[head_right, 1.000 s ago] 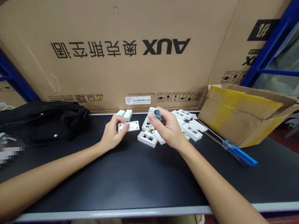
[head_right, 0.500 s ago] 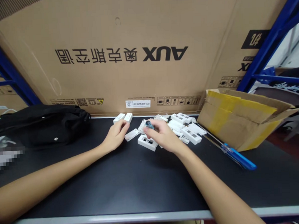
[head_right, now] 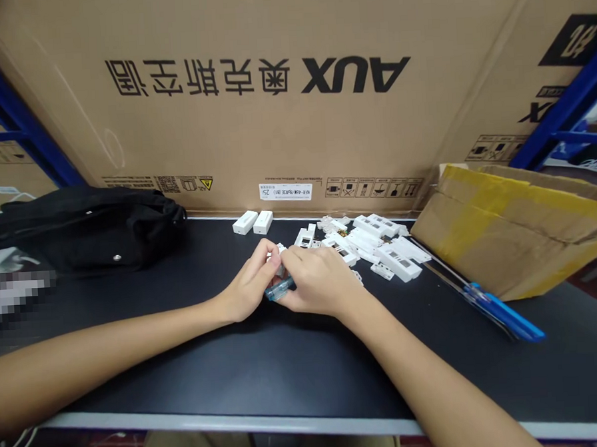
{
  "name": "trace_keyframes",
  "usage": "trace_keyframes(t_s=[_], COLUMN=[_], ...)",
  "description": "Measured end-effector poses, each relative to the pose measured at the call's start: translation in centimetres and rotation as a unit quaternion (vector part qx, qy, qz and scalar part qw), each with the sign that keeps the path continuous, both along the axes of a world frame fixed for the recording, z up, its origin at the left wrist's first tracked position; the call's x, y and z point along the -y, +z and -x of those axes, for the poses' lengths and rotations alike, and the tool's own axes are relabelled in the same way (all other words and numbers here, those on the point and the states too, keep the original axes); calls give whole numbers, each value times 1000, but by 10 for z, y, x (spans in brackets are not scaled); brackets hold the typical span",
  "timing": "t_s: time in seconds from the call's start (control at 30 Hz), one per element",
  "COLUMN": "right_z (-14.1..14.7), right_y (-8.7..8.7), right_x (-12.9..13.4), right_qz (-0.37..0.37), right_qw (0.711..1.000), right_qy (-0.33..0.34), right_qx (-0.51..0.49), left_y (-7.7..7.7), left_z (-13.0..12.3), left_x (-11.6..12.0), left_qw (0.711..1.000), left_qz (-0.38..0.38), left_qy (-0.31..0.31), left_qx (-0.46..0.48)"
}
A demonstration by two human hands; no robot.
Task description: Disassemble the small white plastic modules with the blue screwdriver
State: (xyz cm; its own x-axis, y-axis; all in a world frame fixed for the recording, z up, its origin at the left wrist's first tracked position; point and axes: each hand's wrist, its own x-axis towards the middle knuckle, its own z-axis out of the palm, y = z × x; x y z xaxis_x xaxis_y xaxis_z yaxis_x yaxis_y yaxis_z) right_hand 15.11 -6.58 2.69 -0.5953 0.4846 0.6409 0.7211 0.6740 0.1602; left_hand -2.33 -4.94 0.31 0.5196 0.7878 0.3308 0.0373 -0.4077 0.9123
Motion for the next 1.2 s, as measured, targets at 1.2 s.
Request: trace_keyframes(t_s=[1.2], right_z=[0], right_y=[2], right_x=[3], right_qz=[-132], right_qw=[991], right_qy=[-18], right_qx=[22], left_y=[-26], left_z=[-6], left_x=[-24], left_qw=[968], left_qz=[167], left_qy=[-168], left_qx=[83])
